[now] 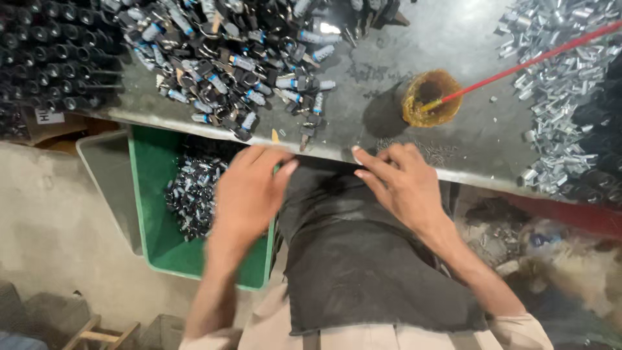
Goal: The person picks small metal components one at a time from a pile on the workbench, holds each in one hand, and uses a long-handled brush to apply adhesive from a cup onto the part. The coated part is then dropped into a green bin below the bench, and the cycle repeats.
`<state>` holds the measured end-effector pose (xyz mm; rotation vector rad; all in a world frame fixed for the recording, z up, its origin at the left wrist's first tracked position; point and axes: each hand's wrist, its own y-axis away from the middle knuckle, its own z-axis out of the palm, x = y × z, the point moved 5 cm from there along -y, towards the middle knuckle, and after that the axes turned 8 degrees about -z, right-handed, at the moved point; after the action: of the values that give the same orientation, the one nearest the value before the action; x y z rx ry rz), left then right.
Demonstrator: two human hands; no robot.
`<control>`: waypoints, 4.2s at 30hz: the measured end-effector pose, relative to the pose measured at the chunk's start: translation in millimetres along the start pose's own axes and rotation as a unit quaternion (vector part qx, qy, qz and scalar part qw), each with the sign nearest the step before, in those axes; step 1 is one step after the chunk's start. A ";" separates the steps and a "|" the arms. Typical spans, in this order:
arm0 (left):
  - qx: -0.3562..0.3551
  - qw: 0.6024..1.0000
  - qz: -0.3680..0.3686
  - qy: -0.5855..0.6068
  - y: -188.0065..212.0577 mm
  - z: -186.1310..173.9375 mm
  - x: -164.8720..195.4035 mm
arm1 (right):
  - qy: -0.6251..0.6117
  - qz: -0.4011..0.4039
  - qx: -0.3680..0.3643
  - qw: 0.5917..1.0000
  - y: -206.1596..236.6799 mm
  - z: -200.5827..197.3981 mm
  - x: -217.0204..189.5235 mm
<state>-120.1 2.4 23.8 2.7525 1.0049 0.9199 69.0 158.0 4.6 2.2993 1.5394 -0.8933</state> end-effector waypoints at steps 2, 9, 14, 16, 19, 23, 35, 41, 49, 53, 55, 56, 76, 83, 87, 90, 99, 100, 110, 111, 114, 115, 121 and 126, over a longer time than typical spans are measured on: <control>0.107 0.994 0.000 -0.034 -28.6 17.6 30.2 | 0.032 -0.010 -0.019 0.999 -8.5 9.0 -1.4; 0.128 0.989 -0.040 -0.056 -79.6 72.6 64.2 | 0.108 -0.028 -0.043 0.993 -9.7 28.9 -1.1; 0.155 0.981 0.108 0.055 -58.8 51.2 61.2 | -0.065 0.021 0.016 0.998 0.0 19.5 7.7; 0.054 0.963 0.116 0.237 -45.7 51.2 58.6 | -0.162 0.079 0.076 0.981 9.3 5.9 10.8; -0.177 0.755 -0.017 0.631 -24.0 81.2 64.1 | -0.284 0.139 0.163 0.935 21.1 -9.9 11.1; -0.250 0.553 -0.147 0.781 0.8 114.1 75.1 | -0.434 0.185 0.222 0.853 22.8 -8.1 8.1; -0.254 0.569 -0.149 0.767 3.1 108.8 75.2 | -0.399 0.195 0.221 0.869 22.5 -13.4 -0.9; -0.260 0.555 -0.157 0.774 2.2 109.4 74.8 | -0.439 0.175 0.233 0.850 24.3 -9.4 -1.2; -0.264 0.558 -0.170 0.768 4.5 115.5 70.3 | -0.445 0.161 0.245 0.846 27.2 -4.2 1.7; -0.272 0.551 -0.159 0.773 2.3 115.3 69.1 | -0.509 0.169 0.222 0.814 34.0 8.6 9.4; -0.285 0.543 -0.145 0.776 0.6 110.6 69.2 | -0.569 0.180 0.207 0.775 36.2 12.8 11.7; -0.301 0.555 -0.149 0.761 0.7 108.8 68.8 | -0.593 0.184 0.205 0.756 35.3 12.1 13.4; -0.251 0.450 -0.191 0.835 -40.7 146.3 91.1 | -0.388 0.173 0.387 0.818 41.4 -96.5 61.0; -0.297 0.716 0.032 0.631 -24.7 65.1 102.9 | -0.235 0.181 0.315 0.902 32.3 -104.6 41.8; -0.010 0.955 0.195 -0.223 -13.3 -4.5 77.5 | -0.073 0.236 -0.011 0.969 20.6 -98.4 34.0; 0.021 0.986 0.084 -0.144 -58.4 7.9 62.2 | -0.068 0.201 -0.013 0.977 17.8 -65.3 22.5; 0.164 0.958 0.164 0.171 -95.7 14.6 46.8 | 0.036 0.180 0.018 0.983 16.1 -24.4 31.3; 0.093 0.935 0.104 0.325 -94.5 11.8 38.9 | 0.034 0.141 0.021 0.989 10.6 -21.4 28.1; -0.152 0.889 -0.072 0.426 -24.9 47.4 47.5 | -0.127 0.115 0.046 0.984 11.3 9.7 9.5; -0.158 0.889 -0.063 0.425 -23.0 52.8 49.2 | -0.195 0.164 0.058 0.965 17.1 7.8 13.3; -0.187 0.888 -0.034 0.419 -23.2 66.7 55.4 | -0.281 0.223 0.081 0.930 27.0 2.2 15.6; -0.190 0.888 -0.026 0.418 -24.2 68.8 56.9 | -0.273 0.222 0.079 0.933 27.3 0.6 15.3; -0.195 0.919 0.000 0.342 -30.0 64.6 57.6 | -0.222 0.175 0.075 0.956 23.7 0.2 16.9; -0.225 0.932 0.018 0.283 -50.3 75.0 59.6 | -0.012 -0.078 0.163 0.984 21.6 4.9 7.1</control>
<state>-70.4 88.0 -20.0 2.1650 0.6698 1.7565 88.6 151.8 -6.5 2.3923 1.6887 -1.2960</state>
